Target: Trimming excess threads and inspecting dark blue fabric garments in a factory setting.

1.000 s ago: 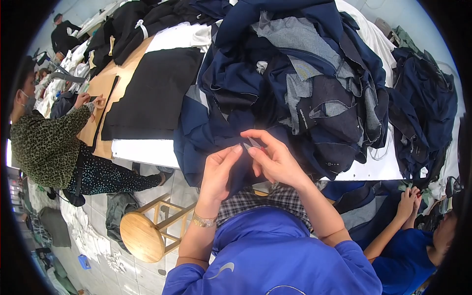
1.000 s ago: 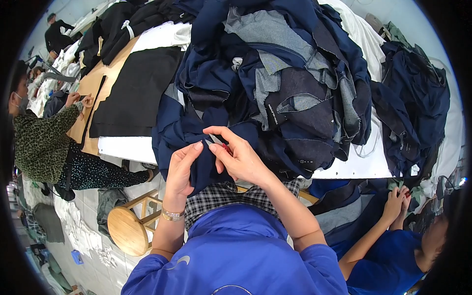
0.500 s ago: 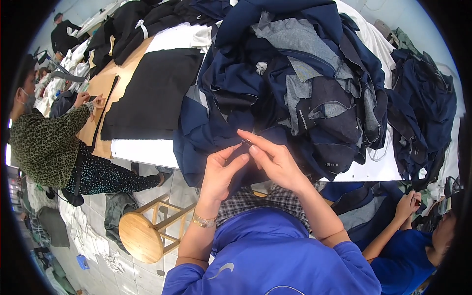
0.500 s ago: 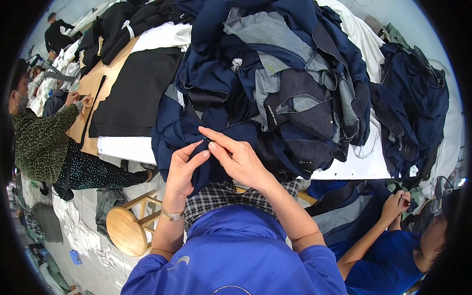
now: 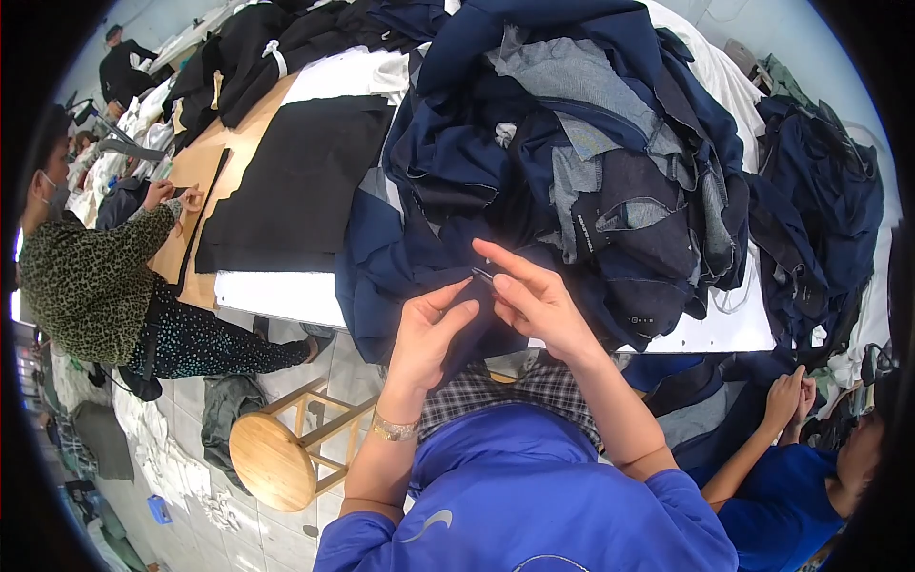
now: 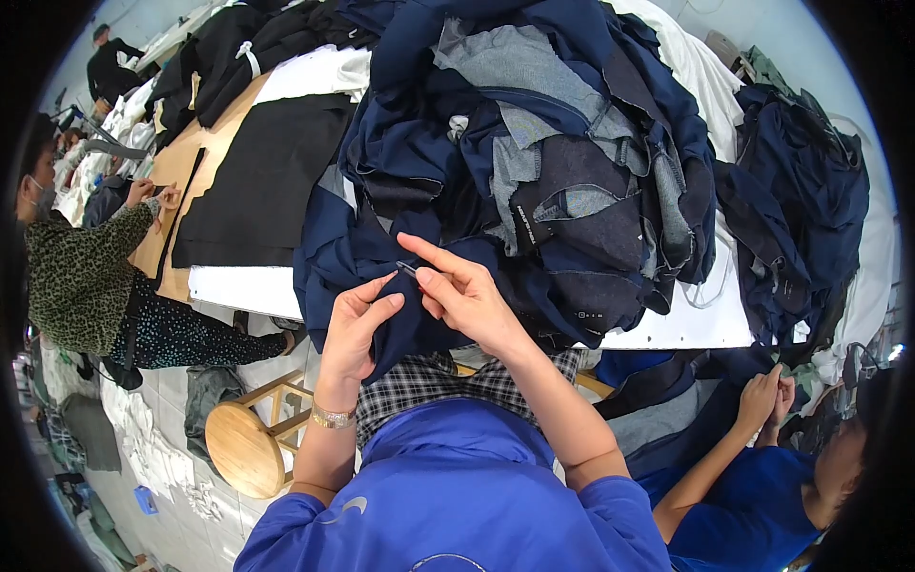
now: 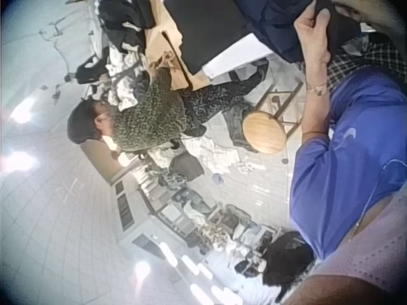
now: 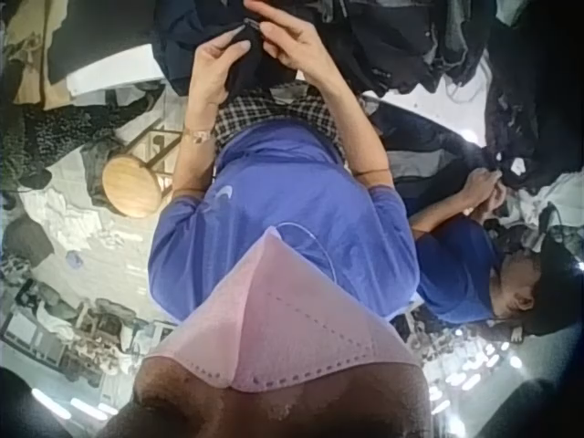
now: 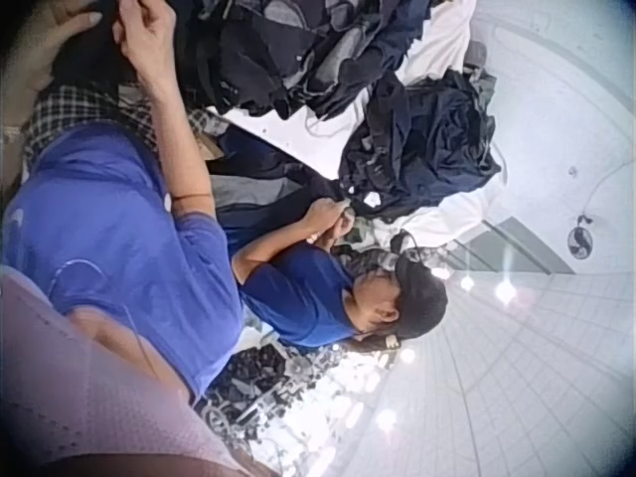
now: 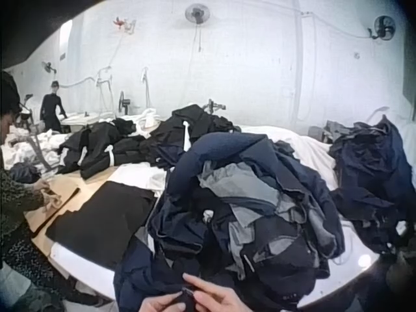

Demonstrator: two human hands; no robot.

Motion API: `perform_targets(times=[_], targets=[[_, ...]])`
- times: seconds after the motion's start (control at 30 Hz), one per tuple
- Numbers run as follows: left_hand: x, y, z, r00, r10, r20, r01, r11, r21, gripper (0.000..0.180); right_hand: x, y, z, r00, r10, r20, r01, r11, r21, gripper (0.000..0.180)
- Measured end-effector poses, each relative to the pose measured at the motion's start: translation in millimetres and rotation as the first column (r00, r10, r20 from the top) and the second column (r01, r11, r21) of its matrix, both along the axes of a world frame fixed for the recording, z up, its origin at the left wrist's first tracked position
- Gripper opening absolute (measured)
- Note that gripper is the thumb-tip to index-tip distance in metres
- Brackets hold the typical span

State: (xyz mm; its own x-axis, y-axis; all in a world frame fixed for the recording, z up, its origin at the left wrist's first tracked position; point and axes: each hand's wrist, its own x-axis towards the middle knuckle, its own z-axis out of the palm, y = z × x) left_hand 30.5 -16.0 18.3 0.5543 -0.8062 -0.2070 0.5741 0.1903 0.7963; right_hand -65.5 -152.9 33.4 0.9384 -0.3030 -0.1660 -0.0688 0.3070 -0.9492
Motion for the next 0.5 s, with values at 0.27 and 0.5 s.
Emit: perform_targets(times=[0.27, 0.5], targets=[[5.5, 3.0, -4.3, 0.973, -0.057, -0.225, 0.051, 0.998, -0.033, 0.028, 1.5, 2.2, -0.4, 0.995, -0.097, -0.015, 0.098, 0.963, 0.251, 0.033], [9.0, 4.1, -9.4, 0.955, -0.042, -0.292, 0.032, 0.999, -0.036, 0.028, 2.7, 6.3, 6.8, 0.985, -0.144, 0.097, 0.173, 0.829, -0.532, 0.027]])
